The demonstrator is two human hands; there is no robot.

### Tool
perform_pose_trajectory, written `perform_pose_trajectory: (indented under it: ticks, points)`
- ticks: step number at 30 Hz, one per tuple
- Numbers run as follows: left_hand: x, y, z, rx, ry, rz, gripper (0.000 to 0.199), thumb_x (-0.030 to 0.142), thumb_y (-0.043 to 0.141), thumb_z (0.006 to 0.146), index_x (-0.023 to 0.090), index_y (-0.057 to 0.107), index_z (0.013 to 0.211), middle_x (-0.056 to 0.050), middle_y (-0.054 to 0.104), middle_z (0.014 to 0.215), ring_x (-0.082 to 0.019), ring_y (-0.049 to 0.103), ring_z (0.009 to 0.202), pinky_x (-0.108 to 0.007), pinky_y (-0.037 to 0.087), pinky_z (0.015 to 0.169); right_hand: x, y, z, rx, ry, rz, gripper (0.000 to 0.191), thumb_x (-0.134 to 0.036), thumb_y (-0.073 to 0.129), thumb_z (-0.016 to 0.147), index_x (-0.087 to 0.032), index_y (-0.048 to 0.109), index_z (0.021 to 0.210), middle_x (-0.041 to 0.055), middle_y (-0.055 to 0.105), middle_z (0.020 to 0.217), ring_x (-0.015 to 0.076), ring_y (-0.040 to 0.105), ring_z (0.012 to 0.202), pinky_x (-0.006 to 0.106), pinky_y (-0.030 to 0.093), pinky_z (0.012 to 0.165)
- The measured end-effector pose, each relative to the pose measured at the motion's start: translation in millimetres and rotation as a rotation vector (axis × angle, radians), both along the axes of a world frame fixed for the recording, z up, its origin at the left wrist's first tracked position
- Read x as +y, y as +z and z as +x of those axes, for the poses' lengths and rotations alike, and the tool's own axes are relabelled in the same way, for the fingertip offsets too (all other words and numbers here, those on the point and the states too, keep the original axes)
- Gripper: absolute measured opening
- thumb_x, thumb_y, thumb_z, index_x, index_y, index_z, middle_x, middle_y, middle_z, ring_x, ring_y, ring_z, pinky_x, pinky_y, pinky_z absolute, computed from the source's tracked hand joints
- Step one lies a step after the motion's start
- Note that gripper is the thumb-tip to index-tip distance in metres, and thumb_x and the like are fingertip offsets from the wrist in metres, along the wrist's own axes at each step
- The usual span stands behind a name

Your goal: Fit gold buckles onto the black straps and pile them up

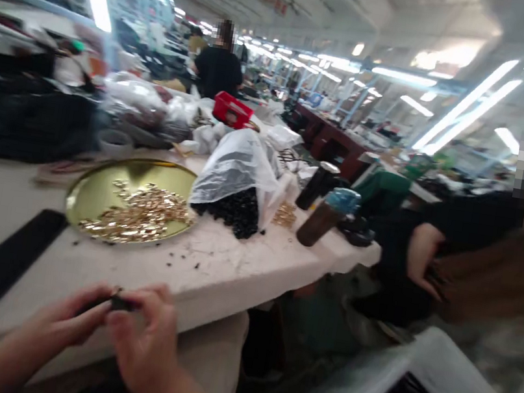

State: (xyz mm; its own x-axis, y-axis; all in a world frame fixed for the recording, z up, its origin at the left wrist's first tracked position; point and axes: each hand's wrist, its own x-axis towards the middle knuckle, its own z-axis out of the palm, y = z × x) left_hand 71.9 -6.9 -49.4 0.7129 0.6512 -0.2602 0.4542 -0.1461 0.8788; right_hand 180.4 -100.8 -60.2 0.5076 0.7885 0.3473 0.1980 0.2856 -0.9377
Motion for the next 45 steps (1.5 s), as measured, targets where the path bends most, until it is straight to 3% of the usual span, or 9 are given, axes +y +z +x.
perform_pose_trajectory:
  ticks: [3,7,10,18,22,27,30,36,45]
  points:
    - [-9.3,10.7,-2.8,0.003,-0.011,-0.005,0.027,0.041,0.044,0.075,0.016,0.054,0.076,0.003,0.051,0.059,-0.010,0.042,0.049,-0.020,0.035,0.046,-5.4,-4.5,1.3,0.307,0.065,-0.147,0.036,-0.042,0.040,0.088,-0.019,0.065,0.077,0.0031,0.059,0.076,0.0165,0.053,0.075,0.030,0.042,0.073]
    - [-15.5,10.9,-10.4,-0.041,0.007,0.048,0.020,0.032,0.046,0.077,0.015,0.056,0.074,0.001,0.059,0.069,-0.012,0.050,0.064,-0.020,0.038,0.058,-4.3,-19.0,2.5,0.596,0.217,-0.312,0.024,-0.041,0.065,0.073,-0.021,0.060,0.087,-0.0002,0.059,0.077,0.0155,0.053,0.073,0.027,0.040,0.069]
    - [-19.2,11.3,-16.7,-0.024,0.038,0.065,0.018,0.031,0.049,0.076,0.015,0.057,0.078,0.001,0.062,0.073,-0.012,0.052,0.066,-0.020,0.038,0.060,-5.6,-21.2,5.4,0.645,0.386,-0.405,0.036,-0.041,0.068,0.070,-0.020,0.059,0.097,0.0028,0.060,0.086,0.0165,0.054,0.076,0.027,0.040,0.068]
    - [-13.0,6.5,-17.9,0.090,0.003,0.072,0.017,0.029,0.051,0.074,0.016,0.059,0.081,-0.001,0.064,0.076,-0.015,0.056,0.070,-0.021,0.038,0.060,0.2,-21.9,14.6,0.743,0.580,-0.500,0.024,-0.033,0.074,0.065,-0.019,0.055,0.071,-0.0036,0.052,0.065,0.0112,0.046,0.061,0.022,0.037,0.060]
    - [-7.2,4.9,-20.2,0.147,-0.061,0.045,0.020,0.031,0.048,0.075,0.016,0.060,0.080,-0.002,0.064,0.075,-0.016,0.055,0.068,-0.022,0.039,0.058,4.1,-24.1,20.0,0.623,0.462,-0.485,0.026,-0.037,0.069,0.068,-0.020,0.049,0.069,-0.0031,0.049,0.069,0.0126,0.046,0.066,0.024,0.038,0.063]
    - [-4.4,7.2,-20.9,0.042,-0.077,-0.318,0.022,0.033,0.047,0.075,0.016,0.054,0.085,0.000,0.060,0.071,-0.012,0.053,0.056,-0.020,0.040,0.051,12.2,-28.1,25.5,0.256,0.147,-0.451,0.028,-0.042,0.061,0.074,-0.021,0.043,0.067,-0.0034,0.046,0.064,0.0125,0.044,0.058,0.025,0.038,0.056]
    - [-4.8,2.3,-16.2,0.002,-0.031,-0.359,0.019,0.032,0.047,0.075,0.016,0.053,0.084,0.001,0.058,0.067,-0.011,0.053,0.054,-0.020,0.040,0.051,16.0,-29.9,22.9,0.169,0.046,-0.459,0.028,-0.041,0.062,0.073,-0.022,0.042,0.070,-0.0040,0.046,0.065,0.0130,0.046,0.058,0.026,0.039,0.057]
    - [-3.7,-11.3,-10.9,0.094,-0.018,-0.225,0.019,0.033,0.047,0.075,0.016,0.054,0.077,0.001,0.058,0.062,-0.013,0.055,0.056,-0.021,0.039,0.052,17.7,-29.7,24.8,0.271,0.244,-0.605,0.036,-0.044,0.066,0.067,-0.020,0.053,0.090,-0.0031,0.051,0.064,0.0132,0.048,0.056,0.026,0.040,0.054]
    - [2.8,-15.1,-22.9,-0.027,0.032,-0.546,0.021,0.031,0.052,0.073,0.015,0.054,0.086,-0.001,0.061,0.071,-0.013,0.058,0.060,-0.023,0.044,0.056,14.8,-32.1,19.7,0.326,0.249,-0.636,0.033,-0.048,0.063,0.070,-0.019,0.051,0.082,-0.0049,0.050,0.052,0.0125,0.047,0.050,0.024,0.038,0.048]
